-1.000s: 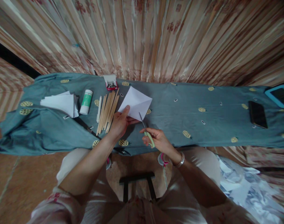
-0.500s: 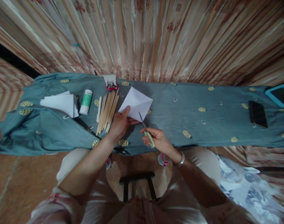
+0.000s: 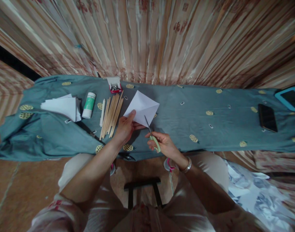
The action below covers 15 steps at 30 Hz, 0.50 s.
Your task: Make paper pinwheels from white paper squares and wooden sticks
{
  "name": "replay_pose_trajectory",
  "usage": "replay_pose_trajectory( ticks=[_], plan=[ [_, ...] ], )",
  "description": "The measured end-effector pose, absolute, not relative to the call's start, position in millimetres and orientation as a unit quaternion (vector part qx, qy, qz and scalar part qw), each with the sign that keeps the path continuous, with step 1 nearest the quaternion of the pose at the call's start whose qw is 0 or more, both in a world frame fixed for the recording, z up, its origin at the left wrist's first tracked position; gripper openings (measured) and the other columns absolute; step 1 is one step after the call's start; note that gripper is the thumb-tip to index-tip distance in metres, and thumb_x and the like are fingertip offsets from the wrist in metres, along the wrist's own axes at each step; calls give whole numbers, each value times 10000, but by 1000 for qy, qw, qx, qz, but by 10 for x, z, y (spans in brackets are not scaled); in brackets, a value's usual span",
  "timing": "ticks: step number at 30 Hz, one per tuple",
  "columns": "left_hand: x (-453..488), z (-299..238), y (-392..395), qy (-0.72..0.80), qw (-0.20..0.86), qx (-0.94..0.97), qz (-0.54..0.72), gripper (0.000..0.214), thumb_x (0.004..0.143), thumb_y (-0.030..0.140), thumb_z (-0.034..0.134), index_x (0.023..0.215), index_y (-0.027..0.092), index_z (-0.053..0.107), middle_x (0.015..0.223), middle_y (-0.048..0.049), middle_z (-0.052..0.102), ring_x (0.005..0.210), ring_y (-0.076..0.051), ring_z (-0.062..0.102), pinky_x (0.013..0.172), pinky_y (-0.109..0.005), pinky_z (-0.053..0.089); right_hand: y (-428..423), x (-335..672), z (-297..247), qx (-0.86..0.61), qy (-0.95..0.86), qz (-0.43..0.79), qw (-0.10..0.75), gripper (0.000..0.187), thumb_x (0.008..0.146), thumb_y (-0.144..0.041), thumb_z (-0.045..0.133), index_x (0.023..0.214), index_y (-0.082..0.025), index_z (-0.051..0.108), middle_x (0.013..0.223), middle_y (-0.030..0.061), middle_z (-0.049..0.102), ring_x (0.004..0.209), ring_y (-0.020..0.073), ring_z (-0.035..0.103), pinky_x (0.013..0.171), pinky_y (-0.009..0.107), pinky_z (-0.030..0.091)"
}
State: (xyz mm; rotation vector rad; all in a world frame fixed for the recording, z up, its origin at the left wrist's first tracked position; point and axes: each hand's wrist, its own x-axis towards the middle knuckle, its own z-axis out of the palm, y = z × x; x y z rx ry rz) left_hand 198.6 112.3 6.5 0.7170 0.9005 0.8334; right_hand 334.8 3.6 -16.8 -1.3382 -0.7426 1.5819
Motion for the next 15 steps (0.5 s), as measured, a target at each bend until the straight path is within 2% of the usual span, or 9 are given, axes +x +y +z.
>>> replay_pose_trajectory(
  ticks=[5,15],
  plan=[
    [1982,66,1129,413,759,323,386,196,914,330,600,921,135,622,787,-96,770,880,-286,765,807,-429,638,46,3336,-144,-548,-296,640,449,459,542,-474,883,824,-178,675,534,-69,594,415,51,499,390,160,364],
    [1987,56,1117,413,764,321,377,254,877,371,662,877,118,637,788,-112,769,855,-288,767,793,-433,641,34,3346,-178,-545,-299,638,455,470,547,-476,883,848,-180,676,546,-72,576,442,59,505,423,180,392]
  ],
)
